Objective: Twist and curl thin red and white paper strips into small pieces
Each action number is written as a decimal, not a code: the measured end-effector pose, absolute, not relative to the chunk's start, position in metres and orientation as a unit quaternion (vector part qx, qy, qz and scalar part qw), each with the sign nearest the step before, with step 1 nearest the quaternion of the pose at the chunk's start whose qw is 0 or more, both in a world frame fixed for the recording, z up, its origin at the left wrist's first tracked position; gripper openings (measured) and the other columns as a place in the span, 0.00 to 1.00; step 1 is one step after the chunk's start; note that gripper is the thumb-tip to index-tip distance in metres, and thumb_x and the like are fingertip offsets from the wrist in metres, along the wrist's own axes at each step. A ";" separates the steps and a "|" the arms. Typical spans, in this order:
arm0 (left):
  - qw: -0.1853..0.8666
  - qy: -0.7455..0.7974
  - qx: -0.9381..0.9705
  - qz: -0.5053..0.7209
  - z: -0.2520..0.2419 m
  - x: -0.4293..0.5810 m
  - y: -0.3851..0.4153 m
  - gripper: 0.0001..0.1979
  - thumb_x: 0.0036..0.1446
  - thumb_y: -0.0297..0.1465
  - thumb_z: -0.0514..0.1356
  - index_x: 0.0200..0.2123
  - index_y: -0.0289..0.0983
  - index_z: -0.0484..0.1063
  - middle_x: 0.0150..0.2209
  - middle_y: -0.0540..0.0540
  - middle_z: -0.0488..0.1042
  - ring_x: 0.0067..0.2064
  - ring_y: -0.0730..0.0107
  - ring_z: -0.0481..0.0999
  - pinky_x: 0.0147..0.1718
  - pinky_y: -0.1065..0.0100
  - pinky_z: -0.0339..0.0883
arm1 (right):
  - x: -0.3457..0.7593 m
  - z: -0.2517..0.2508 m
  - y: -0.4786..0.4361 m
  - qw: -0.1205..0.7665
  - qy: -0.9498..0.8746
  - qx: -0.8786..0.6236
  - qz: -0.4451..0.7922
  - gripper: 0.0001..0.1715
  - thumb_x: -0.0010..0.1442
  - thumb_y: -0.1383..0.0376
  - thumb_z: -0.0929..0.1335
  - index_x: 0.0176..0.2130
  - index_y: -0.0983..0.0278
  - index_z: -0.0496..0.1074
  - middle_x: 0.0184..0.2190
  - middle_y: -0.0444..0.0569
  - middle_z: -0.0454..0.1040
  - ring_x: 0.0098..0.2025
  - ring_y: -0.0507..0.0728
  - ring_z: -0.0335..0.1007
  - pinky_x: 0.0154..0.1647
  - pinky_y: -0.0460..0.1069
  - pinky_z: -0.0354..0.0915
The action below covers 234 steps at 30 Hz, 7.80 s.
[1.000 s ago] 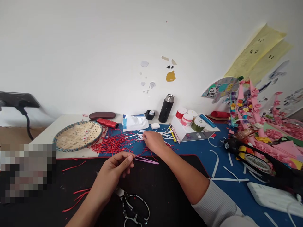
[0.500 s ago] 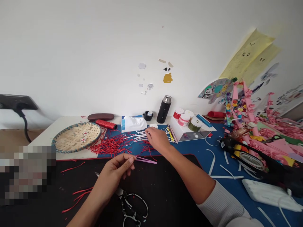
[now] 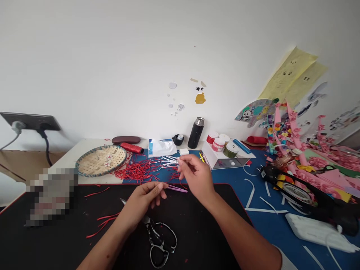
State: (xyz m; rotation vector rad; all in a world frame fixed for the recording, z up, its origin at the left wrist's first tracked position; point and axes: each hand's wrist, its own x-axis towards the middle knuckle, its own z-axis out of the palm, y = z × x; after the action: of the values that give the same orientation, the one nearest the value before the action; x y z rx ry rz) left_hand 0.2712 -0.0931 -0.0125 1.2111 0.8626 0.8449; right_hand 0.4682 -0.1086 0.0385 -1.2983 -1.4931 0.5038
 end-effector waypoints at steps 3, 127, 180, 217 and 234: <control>0.701 0.353 0.496 0.371 -0.015 0.271 -0.094 0.25 0.51 0.55 0.71 0.27 0.37 0.82 0.23 0.46 0.76 0.24 0.69 0.68 0.23 0.70 0.58 | 0.443 0.032 -0.128 0.443 -0.727 -0.496 0.168 0.11 0.74 0.60 0.66 0.44 0.58 0.78 0.34 0.46 0.82 0.34 0.54 0.79 0.38 0.48 0.71; 0.623 0.440 0.399 0.509 -0.016 0.258 -0.075 0.23 0.39 0.47 0.78 0.30 0.34 0.83 0.22 0.49 0.74 0.22 0.75 0.64 0.21 0.72 0.53 | 0.430 -0.014 -0.105 0.386 -0.547 -0.415 0.616 0.25 0.65 0.45 0.70 0.41 0.65 0.78 0.24 0.43 0.76 0.20 0.50 0.72 0.18 0.42 0.57; 0.727 0.348 0.374 0.458 -0.017 0.257 -0.079 0.23 0.39 0.40 0.82 0.36 0.32 0.86 0.22 0.51 0.72 0.23 0.79 0.63 0.21 0.76 0.53 | 0.438 -0.021 -0.099 0.392 -0.567 -0.415 0.594 0.28 0.60 0.42 0.73 0.33 0.64 0.72 0.20 0.41 0.72 0.20 0.51 0.71 0.17 0.43 0.58; 0.701 0.323 0.370 0.517 -0.015 0.254 -0.076 0.23 0.42 0.41 0.81 0.38 0.32 0.84 0.21 0.53 0.69 0.22 0.79 0.62 0.20 0.76 0.54 | 0.439 -0.026 -0.094 0.402 -0.483 -0.397 0.669 0.29 0.52 0.43 0.77 0.31 0.65 0.71 0.20 0.40 0.71 0.20 0.50 0.72 0.17 0.43 0.55; 0.697 0.353 0.361 0.509 -0.016 0.259 -0.078 0.22 0.37 0.39 0.83 0.33 0.33 0.84 0.23 0.50 0.75 0.24 0.76 0.70 0.22 0.76 0.63 | 0.437 -0.026 -0.096 0.414 -0.505 -0.399 0.644 0.29 0.58 0.41 0.74 0.34 0.66 0.74 0.20 0.41 0.71 0.20 0.51 0.71 0.18 0.43 0.55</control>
State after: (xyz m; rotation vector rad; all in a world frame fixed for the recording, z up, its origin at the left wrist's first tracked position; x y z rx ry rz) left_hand 0.2588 -0.0785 -0.0156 0.8046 0.7870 1.1345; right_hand 0.4374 -0.0963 -0.0262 -1.0024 -1.2701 1.6174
